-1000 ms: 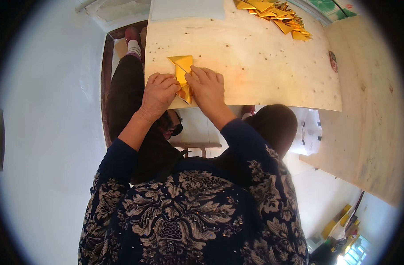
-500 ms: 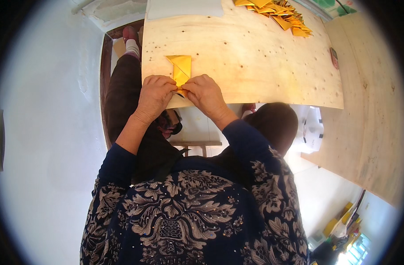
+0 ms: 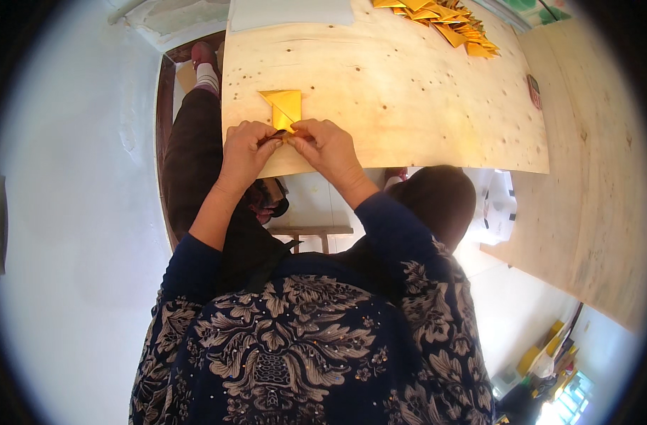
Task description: The person folds a sheet of gold-colored paper by hand into a small triangular packet on a wooden table. They repeatedly fold, crease, and tuck the edges, then place the finished packet with others on the table.
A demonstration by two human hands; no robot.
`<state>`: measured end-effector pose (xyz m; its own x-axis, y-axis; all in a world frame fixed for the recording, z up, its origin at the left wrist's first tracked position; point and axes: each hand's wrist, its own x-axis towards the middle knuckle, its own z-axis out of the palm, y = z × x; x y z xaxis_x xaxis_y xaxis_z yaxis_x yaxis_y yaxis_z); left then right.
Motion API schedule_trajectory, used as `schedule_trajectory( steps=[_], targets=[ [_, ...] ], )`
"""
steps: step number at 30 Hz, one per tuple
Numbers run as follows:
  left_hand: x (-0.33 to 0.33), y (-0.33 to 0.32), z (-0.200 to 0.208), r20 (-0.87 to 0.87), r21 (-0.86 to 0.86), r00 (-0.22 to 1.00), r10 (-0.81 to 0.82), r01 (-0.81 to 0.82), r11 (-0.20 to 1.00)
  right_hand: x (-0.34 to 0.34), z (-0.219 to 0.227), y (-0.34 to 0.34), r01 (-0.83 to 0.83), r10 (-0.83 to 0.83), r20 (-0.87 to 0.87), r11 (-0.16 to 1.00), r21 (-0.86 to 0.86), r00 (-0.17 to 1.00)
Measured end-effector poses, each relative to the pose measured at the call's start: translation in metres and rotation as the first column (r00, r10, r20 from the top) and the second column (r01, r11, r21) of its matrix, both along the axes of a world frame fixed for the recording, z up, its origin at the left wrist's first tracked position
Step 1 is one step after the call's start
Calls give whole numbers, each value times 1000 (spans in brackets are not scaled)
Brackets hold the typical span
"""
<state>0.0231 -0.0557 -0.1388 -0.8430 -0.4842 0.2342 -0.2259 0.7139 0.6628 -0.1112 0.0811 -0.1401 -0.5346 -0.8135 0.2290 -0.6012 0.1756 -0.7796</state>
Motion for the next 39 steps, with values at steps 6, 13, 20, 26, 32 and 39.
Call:
schedule_trajectory(
  steps=[6, 13, 20, 26, 32, 39],
  targets=[
    [-10, -3, 2, 116, 174, 991, 71, -91, 981, -13, 5, -17, 88, -116, 101, 964, 250, 988],
    [8, -17, -4, -122, 383, 940, 318, -251, 889, -23, 2, -26, 96, -118, 29, 908, 407, 993],
    [26, -1, -15, -194, 136, 919, 344, -323, 937, -26, -2, -29, 100, -146, 68, 886, 452, 987],
    [9, 9, -13, -136, 65, 958, 251, -244, 968, -28, -5, -29, 108, -166, 84, 877, 468, 983],
    [-3, -1, -3, 61, 326, 968, 245, -252, 911, -27, -5, -26, 82, -160, 138, 889, 450, 977],
    [-11, 1, 5, 281, 270, 926, 254, -330, 905, -27, -5, -30, 93, -181, 146, 879, 469, 973]
  ],
)
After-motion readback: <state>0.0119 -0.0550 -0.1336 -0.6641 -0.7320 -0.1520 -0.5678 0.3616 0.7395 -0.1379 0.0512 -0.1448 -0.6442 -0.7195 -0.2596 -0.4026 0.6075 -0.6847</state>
